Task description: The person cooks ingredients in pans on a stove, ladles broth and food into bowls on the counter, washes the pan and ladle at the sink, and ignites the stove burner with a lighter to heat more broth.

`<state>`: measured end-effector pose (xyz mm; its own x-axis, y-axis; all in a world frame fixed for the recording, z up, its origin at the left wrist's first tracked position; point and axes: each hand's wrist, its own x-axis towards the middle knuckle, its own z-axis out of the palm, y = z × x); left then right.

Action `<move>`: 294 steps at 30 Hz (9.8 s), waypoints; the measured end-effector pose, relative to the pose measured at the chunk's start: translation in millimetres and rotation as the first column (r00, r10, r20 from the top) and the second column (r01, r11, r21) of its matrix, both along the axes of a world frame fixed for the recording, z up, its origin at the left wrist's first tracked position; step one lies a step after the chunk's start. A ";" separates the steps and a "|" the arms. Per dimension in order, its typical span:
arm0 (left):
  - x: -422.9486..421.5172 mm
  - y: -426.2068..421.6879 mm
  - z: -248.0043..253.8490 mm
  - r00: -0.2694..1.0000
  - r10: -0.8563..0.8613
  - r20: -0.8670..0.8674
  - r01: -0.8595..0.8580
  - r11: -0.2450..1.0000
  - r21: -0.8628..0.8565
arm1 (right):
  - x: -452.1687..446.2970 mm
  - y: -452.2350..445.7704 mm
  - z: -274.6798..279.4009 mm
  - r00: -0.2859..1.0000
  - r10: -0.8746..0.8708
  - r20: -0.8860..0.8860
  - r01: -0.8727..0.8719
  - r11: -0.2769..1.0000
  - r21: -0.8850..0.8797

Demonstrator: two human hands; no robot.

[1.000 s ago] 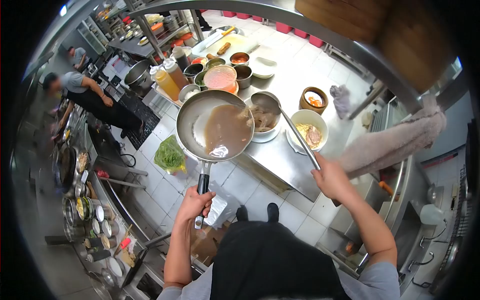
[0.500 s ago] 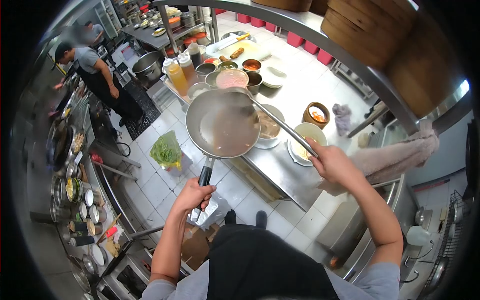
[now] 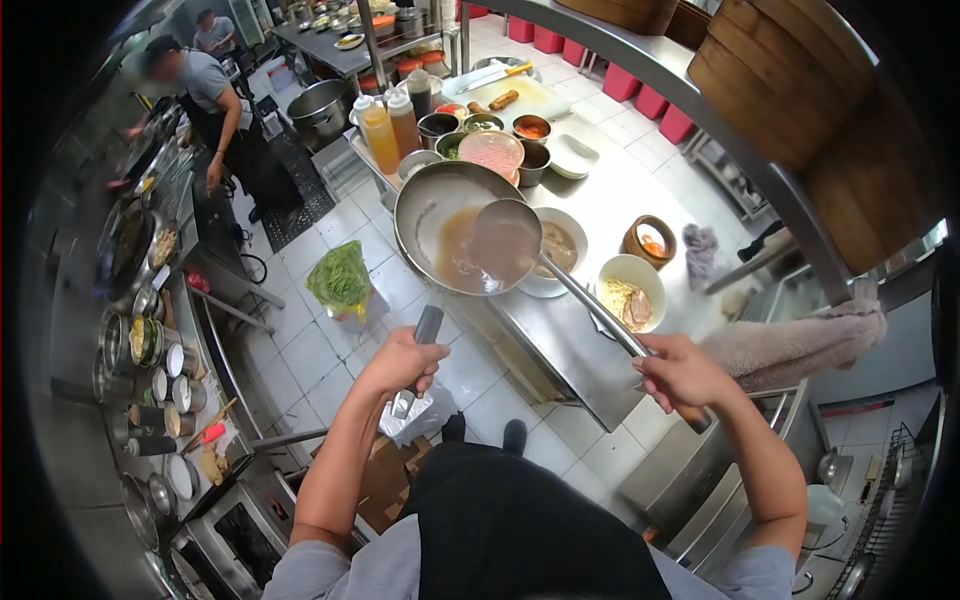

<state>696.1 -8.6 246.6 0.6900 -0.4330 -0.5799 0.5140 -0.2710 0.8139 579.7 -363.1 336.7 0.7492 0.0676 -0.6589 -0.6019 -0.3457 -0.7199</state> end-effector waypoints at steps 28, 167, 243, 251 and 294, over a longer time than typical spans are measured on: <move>-10.6 -19.1 6.9 0.998 0.068 0.000 -0.068 0.997 -0.022 | 8.5 -45.1 37.0 0.905 -0.282 -0.320 0.417 0.740 0.528; -18.3 31.0 3.2 0.974 0.177 0.140 -0.171 0.984 -0.054 | -40.9 3.4 -84.1 0.885 -0.385 0.262 0.387 0.921 0.047; -575.5 -671.3 -165.1 -0.394 -0.913 0.104 0.914 -0.401 -0.056 | -711.9 -4.4 -78.7 -0.636 -0.700 0.325 0.704 -0.698 -0.128; -582.6 -674.9 -167.2 -0.438 -0.898 0.047 0.890 -0.440 -0.117 | -720.9 -75.9 -107.6 -0.481 -0.828 0.289 0.839 -0.530 -0.124; -570.0 -687.9 -187.8 -0.553 -0.639 -0.534 0.803 -0.240 -0.545 | -736.1 -93.3 -120.3 -0.098 -0.919 0.381 0.730 -0.327 -0.600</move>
